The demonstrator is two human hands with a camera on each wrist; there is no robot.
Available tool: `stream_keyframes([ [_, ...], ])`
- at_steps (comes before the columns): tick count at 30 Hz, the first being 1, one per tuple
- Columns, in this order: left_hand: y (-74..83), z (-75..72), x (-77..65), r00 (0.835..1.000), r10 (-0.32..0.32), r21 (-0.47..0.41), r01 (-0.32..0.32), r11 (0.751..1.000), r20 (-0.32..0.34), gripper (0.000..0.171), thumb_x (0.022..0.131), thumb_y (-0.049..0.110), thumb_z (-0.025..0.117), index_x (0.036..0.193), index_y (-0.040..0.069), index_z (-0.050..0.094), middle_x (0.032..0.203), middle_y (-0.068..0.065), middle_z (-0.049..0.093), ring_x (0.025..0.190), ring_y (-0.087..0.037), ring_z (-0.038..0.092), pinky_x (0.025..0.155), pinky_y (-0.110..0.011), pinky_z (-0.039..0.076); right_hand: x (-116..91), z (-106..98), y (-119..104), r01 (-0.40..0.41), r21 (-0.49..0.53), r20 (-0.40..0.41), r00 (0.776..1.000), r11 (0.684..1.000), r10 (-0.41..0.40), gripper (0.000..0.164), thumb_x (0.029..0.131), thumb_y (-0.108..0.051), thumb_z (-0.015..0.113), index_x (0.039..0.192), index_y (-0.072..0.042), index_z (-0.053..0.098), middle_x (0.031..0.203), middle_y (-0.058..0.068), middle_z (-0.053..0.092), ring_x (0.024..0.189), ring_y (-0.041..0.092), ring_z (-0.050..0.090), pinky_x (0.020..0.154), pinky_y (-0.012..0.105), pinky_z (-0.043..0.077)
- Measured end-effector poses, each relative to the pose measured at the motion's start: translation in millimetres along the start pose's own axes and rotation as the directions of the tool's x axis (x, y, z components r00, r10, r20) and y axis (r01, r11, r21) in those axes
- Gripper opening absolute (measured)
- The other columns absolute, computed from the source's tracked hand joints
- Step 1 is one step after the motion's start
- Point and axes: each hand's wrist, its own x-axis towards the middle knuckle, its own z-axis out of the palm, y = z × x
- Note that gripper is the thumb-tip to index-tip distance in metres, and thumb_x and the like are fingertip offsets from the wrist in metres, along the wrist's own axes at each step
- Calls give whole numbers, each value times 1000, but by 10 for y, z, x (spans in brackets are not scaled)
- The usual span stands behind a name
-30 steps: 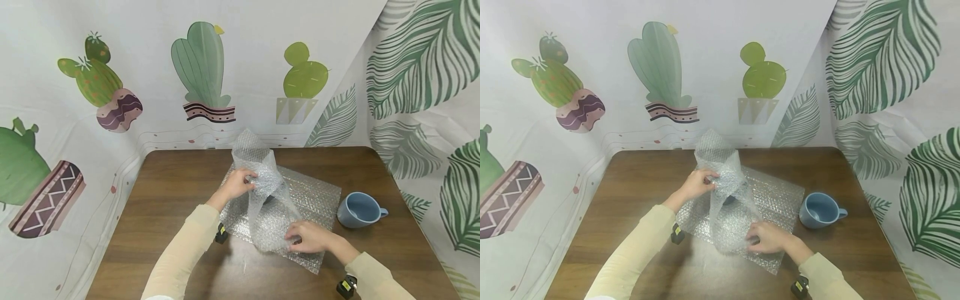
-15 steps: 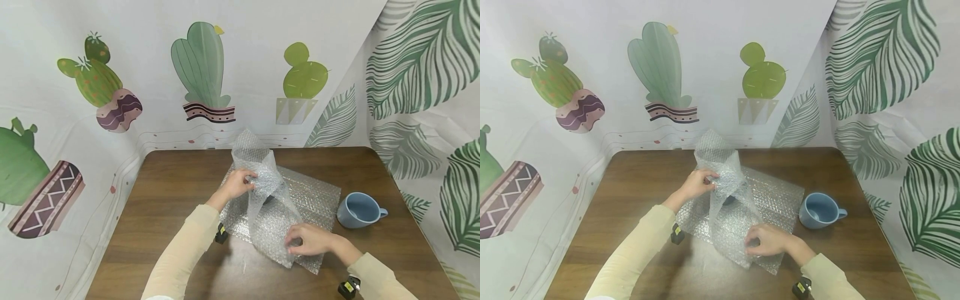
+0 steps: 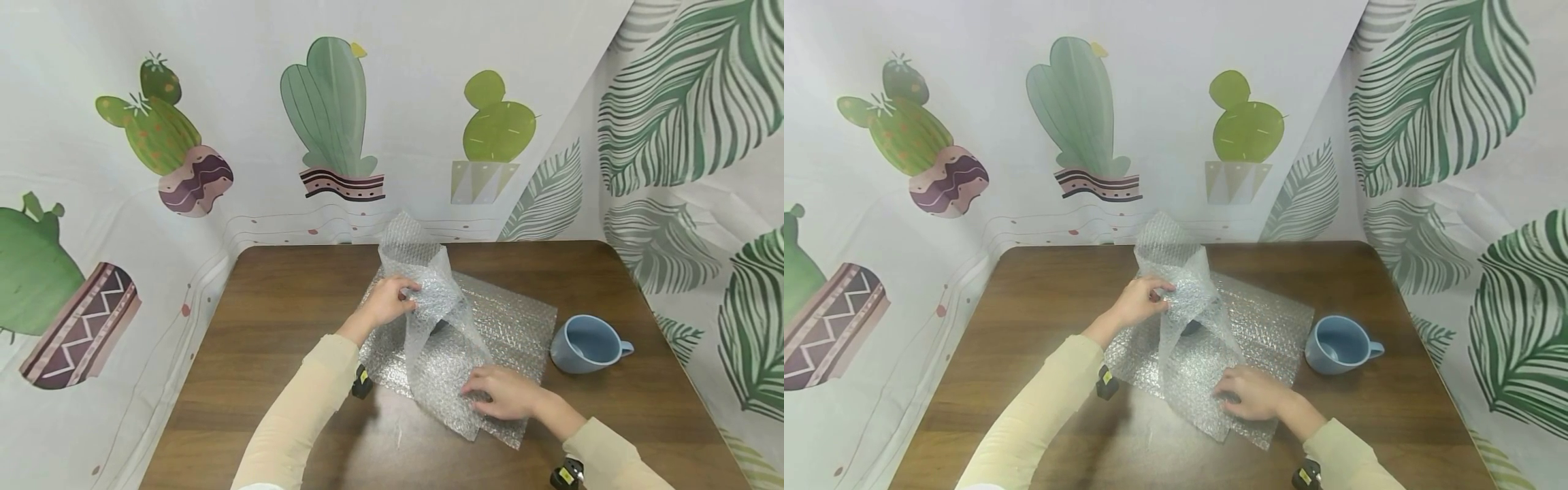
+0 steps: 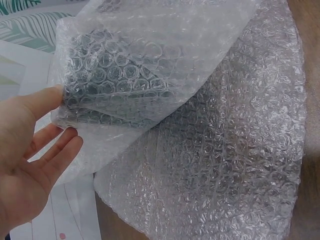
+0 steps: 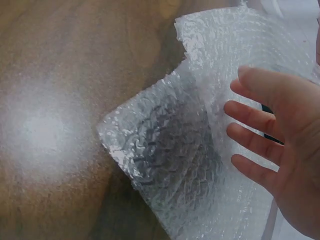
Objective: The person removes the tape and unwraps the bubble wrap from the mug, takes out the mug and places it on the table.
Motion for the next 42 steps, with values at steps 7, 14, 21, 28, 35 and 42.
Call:
stream_keyframes([
  [7,-1,5,3,1000,6,15,-6,1000,-4,36,81,20,70,116,16,64,122,-3,57,85,-13,60,71,-24,50,9,16,-35,16,-70,-17,1000,997,-17,27,78,-25,68,104,-18,68,98,-4,59,89,14,56,80,33,50],
  [14,-8,7,3,1000,13,21,-13,1000,-10,35,81,20,70,116,16,64,122,-3,57,85,-13,60,71,-24,50,20,-34,-53,-4,-20,1,1000,1000,4,26,80,-23,68,105,-17,67,100,-3,61,92,15,58,81,35,51],
  [21,-23,13,8,999,24,25,-23,999,-27,36,81,19,70,115,15,64,121,-4,58,84,-13,60,71,-24,50,36,-64,-42,-2,22,-23,1000,1000,3,25,80,-20,67,105,-15,66,99,-4,63,90,13,60,79,32,52],
  [28,-33,15,2,999,22,8,-22,1000,-26,36,81,19,70,116,16,64,121,-4,58,85,-13,61,70,-24,51,109,-141,-23,29,152,-172,985,988,-3,22,80,-8,66,102,-7,66,91,0,65,81,10,61,71,26,53],
  [35,-46,25,12,999,37,-10,-38,999,-27,35,81,18,70,115,15,64,123,-5,57,85,-14,62,70,-22,51,183,-272,29,-3,216,-329,941,976,76,22,80,-4,66,102,-5,66,93,4,67,77,6,61,66,28,55],
  [42,-43,32,8,999,27,-27,-28,999,-25,35,81,17,70,115,15,64,124,-5,57,85,-14,62,71,-23,51,219,-345,118,-52,212,-412,901,976,137,22,79,-1,67,99,-7,66,90,5,67,76,7,61,67,30,55],
])
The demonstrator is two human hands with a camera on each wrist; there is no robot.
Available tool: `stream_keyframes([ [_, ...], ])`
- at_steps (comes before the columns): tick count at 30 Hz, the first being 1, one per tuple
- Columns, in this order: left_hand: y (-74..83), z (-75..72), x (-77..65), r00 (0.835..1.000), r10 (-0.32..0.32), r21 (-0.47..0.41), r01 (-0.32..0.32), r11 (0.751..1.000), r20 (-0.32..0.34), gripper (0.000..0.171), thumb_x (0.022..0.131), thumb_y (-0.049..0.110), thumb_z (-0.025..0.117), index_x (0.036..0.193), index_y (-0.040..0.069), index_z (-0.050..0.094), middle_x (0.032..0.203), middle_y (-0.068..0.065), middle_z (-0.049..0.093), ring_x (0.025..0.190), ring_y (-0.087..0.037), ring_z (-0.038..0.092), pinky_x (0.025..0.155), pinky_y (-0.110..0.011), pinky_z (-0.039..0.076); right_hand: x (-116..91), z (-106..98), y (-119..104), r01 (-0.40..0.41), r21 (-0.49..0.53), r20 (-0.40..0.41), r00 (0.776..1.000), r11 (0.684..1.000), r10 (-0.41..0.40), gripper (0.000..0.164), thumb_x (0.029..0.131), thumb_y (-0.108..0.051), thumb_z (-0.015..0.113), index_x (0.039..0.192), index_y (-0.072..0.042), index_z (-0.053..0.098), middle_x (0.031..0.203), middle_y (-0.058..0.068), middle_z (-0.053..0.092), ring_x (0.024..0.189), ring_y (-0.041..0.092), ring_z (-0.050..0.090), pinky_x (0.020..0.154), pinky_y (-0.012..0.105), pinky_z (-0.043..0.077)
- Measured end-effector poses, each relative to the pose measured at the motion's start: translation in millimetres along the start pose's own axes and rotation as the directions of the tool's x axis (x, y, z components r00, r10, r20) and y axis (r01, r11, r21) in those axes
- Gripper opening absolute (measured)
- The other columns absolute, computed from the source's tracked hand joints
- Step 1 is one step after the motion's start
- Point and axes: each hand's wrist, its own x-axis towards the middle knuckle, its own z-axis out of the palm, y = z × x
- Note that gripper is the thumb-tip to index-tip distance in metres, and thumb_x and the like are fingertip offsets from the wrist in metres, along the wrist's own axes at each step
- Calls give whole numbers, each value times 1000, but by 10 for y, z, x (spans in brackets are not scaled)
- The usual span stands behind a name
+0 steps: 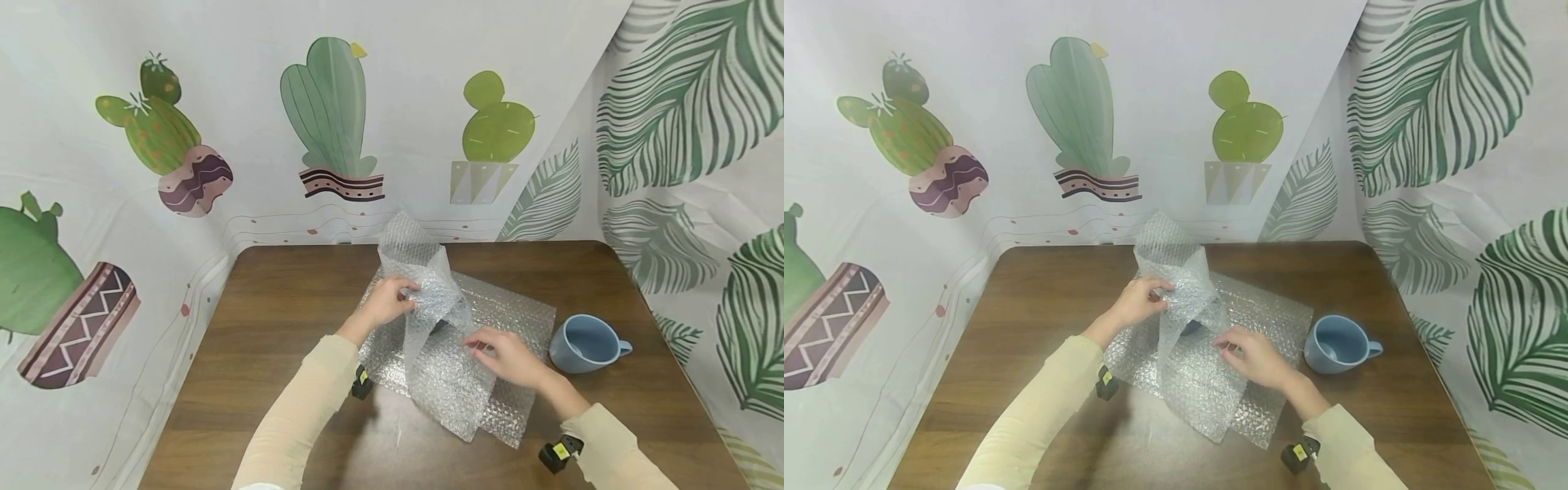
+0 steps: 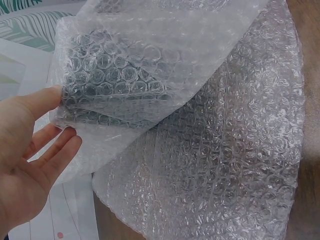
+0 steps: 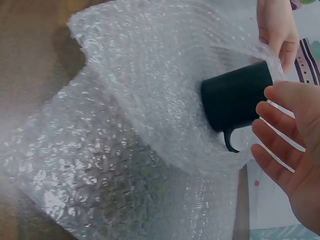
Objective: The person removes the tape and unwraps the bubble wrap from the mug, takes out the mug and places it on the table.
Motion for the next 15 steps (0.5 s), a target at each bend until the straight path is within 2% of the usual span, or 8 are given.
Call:
stream_keyframes([
  [3,0,3,3,1000,-8,0,8,1000,0,35,81,17,70,115,15,64,124,-5,56,85,-14,62,70,-23,51,42,-17,19,-18,-29,-66,998,999,16,21,78,-1,68,97,-7,67,89,2,67,75,9,61,65,29,55],
  [8,3,1,5,1000,-13,5,13,1000,-4,35,81,17,70,115,16,65,124,-5,56,85,-14,62,70,-23,51,123,-60,56,-84,-78,-143,987,993,72,21,78,-3,69,98,-7,67,91,3,65,77,18,62,65,34,55],
  [15,9,-5,3,1000,-18,-7,18,1000,0,35,80,16,70,115,15,64,124,-4,57,86,-15,62,71,-24,51,248,-105,126,-176,-44,-179,970,983,166,24,80,-5,67,104,-3,66,96,8,63,82,24,63,67,39,55],
])
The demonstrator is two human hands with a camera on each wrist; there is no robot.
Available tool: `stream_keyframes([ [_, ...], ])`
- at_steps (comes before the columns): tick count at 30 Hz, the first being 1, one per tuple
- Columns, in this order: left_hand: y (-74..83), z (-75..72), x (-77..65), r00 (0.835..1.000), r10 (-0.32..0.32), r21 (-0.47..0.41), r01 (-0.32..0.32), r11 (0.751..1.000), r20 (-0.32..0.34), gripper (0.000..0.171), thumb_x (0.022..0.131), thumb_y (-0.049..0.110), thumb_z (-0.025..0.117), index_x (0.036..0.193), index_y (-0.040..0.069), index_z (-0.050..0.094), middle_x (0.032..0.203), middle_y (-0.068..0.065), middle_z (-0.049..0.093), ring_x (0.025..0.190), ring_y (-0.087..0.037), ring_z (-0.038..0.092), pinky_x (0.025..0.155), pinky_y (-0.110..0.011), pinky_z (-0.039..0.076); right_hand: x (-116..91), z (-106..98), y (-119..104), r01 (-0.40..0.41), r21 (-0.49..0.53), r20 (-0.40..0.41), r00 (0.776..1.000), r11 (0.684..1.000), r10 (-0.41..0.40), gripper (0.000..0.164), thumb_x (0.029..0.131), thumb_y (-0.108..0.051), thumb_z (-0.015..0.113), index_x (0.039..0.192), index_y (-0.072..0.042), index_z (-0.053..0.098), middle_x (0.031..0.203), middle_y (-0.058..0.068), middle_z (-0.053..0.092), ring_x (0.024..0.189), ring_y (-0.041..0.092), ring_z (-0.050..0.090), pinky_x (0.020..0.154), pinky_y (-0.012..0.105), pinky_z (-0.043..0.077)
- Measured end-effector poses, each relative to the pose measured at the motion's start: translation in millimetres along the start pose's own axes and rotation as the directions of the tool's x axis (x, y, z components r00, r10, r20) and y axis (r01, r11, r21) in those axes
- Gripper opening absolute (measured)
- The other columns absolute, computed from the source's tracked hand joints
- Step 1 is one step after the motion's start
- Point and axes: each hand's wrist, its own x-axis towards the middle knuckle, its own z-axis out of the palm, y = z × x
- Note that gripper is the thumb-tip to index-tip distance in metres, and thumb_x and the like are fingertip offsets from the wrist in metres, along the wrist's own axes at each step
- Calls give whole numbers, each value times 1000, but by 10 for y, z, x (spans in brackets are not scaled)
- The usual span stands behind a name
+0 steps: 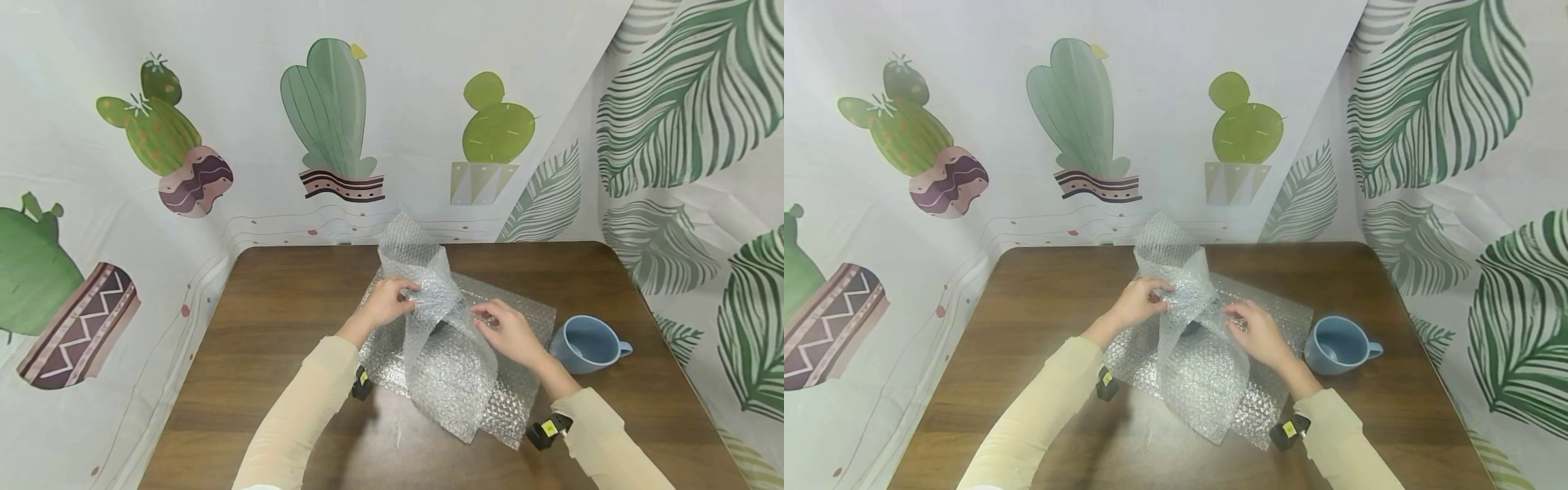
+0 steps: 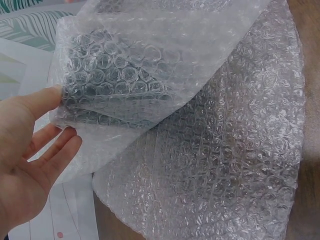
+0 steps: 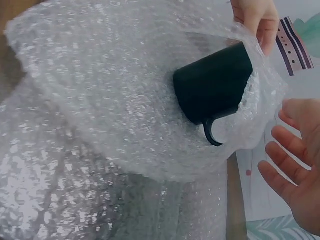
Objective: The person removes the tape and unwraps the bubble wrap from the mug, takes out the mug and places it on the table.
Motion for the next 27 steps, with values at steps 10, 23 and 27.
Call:
stream_keyframes([
  [10,-3,4,-5,1000,-1,-1,1,1000,-2,35,80,16,71,114,15,65,122,-4,57,84,-14,61,69,-22,51,142,33,72,-83,15,61,995,996,82,31,83,-9,66,113,-3,61,104,15,61,93,33,62,74,38,55],
  [23,-6,20,-21,1000,3,6,-3,1000,-17,35,81,16,70,115,16,64,119,-2,58,83,-12,60,69,-22,50,280,158,139,-135,22,83,988,991,133,43,82,-13,67,123,-4,56,114,19,59,95,33,62,78,39,55],
  [27,-2,20,-29,1000,-1,4,1,1000,-21,35,81,17,70,116,16,64,118,-1,58,83,-11,60,69,-22,50,304,180,124,-168,42,104,981,985,163,45,83,-15,66,125,-3,54,117,20,57,96,34,62,79,41,54],
])
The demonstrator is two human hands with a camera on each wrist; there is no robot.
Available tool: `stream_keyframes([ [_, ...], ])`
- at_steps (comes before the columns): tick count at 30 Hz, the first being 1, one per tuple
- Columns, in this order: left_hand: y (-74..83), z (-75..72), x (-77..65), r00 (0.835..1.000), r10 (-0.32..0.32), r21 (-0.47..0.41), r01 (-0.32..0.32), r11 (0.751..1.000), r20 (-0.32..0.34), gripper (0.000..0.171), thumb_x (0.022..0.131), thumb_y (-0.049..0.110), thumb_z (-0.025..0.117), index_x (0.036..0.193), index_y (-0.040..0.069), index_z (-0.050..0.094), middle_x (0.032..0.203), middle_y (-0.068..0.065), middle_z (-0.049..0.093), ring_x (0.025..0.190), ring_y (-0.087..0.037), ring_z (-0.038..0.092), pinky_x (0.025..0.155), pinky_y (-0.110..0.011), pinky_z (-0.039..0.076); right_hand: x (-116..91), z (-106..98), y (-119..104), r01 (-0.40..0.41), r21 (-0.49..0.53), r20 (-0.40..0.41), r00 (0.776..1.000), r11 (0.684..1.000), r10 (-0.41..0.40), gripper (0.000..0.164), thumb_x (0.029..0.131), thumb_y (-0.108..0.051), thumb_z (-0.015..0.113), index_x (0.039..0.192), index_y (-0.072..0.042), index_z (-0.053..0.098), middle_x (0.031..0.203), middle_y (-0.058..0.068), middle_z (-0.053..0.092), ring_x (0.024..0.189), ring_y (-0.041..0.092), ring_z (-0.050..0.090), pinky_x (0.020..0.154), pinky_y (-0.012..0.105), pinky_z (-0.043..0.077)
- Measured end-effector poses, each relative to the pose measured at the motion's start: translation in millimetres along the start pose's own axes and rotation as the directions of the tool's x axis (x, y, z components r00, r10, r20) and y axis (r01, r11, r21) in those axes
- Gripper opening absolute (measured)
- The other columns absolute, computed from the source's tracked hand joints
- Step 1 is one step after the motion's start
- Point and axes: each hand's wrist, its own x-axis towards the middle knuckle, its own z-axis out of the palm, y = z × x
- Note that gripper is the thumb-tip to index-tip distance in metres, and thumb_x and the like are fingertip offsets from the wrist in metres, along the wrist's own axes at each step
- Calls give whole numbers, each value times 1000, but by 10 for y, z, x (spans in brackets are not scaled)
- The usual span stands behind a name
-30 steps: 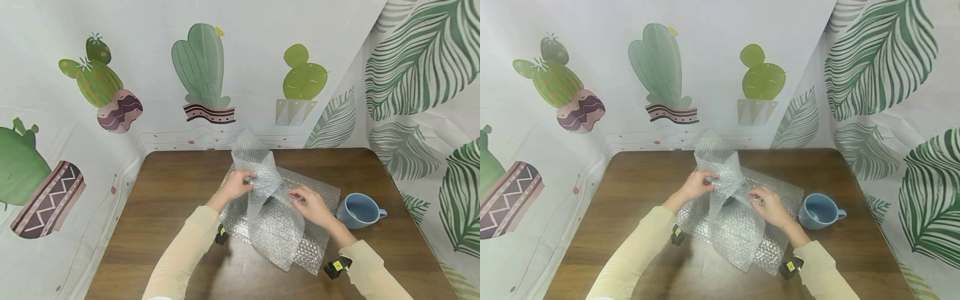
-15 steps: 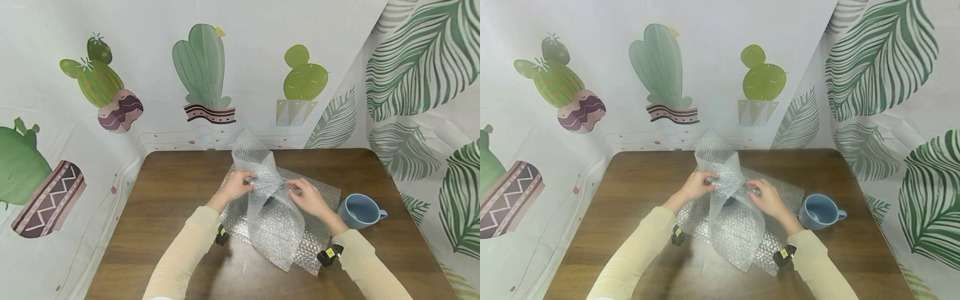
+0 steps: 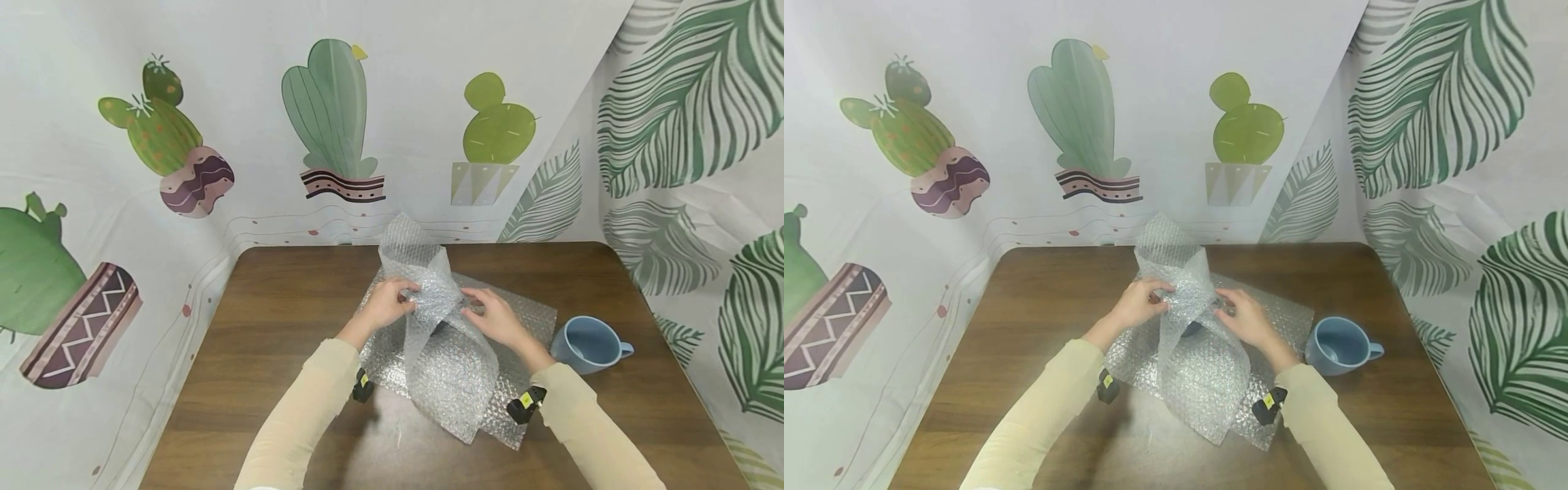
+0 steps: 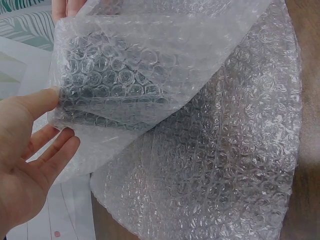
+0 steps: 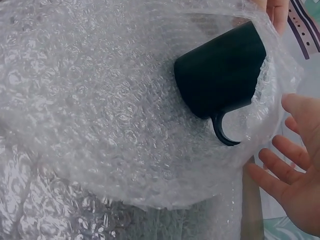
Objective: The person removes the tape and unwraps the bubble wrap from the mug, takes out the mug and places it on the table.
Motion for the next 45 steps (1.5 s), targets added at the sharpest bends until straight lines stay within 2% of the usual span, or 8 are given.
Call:
stream_keyframes([
  [9,3,15,-6,1000,22,12,-21,1000,-22,35,81,17,69,116,16,63,117,-2,58,83,-12,60,69,-22,51,34,21,-86,-52,-20,23,998,998,52,51,84,-21,66,129,-3,51,120,23,56,100,37,61,84,50,49],
  [23,4,38,-77,997,53,64,-49,997,-57,36,86,19,64,121,15,59,124,-6,55,95,-19,62,78,-28,53,117,125,-55,-95,-59,29,995,994,97,50,82,-24,68,124,-1,54,119,21,57,100,34,59,84,49,48],
  [26,47,50,-110,996,47,138,-35,990,-80,36,86,22,64,121,16,59,130,-7,51,108,-24,57,88,-35,50,119,136,-56,-102,-61,32,994,993,104,50,82,-24,68,124,-1,54,119,21,57,100,34,59,84,49,48],
  [30,112,79,-139,987,71,286,-27,958,-143,33,84,23,66,116,17,63,132,-4,50,120,-25,47,99,-39,42,109,139,-61,-120,-46,41,992,992,122,49,83,-23,67,125,-2,54,120,22,56,101,35,59,84,48,49],
  [34,167,117,-160,978,113,365,-41,930,-177,30,84,17,65,113,18,64,126,0,54,118,-20,47,96,-33,44,99,135,-65,-131,-27,48,990,991,132,48,84,-22,66,126,-1,53,121,22,55,102,36,58,85,47,49],
  [37,202,154,-179,976,121,374,-45,926,-182,31,86,14,60,116,18,62,123,1,56,116,-19,49,89,-31,49,90,131,-70,-133,-29,47,990,991,135,49,84,-22,66,126,-1,53,121,22,55,102,36,58,85,47,49],
  [41,252,202,-201,980,83,368,-11,930,-182,35,89,28,56,122,16,57,126,-1,53,119,-21,47,83,-33,52,83,125,-78,-133,-29,41,990,991,135,49,84,-22,66,125,-1,53,121,22,55,101,36,59,85,47,49],
  [45,319,243,-218,983,44,371,27,928,-179,52,87,48,55,126,14,54,129,-4,51,120,-23,46,84,-37,52,81,122,-72,-140,-32,45,989,990,141,48,84,-23,66,125,-1,53,121,22,55,102,36,59,84,48,49],
])
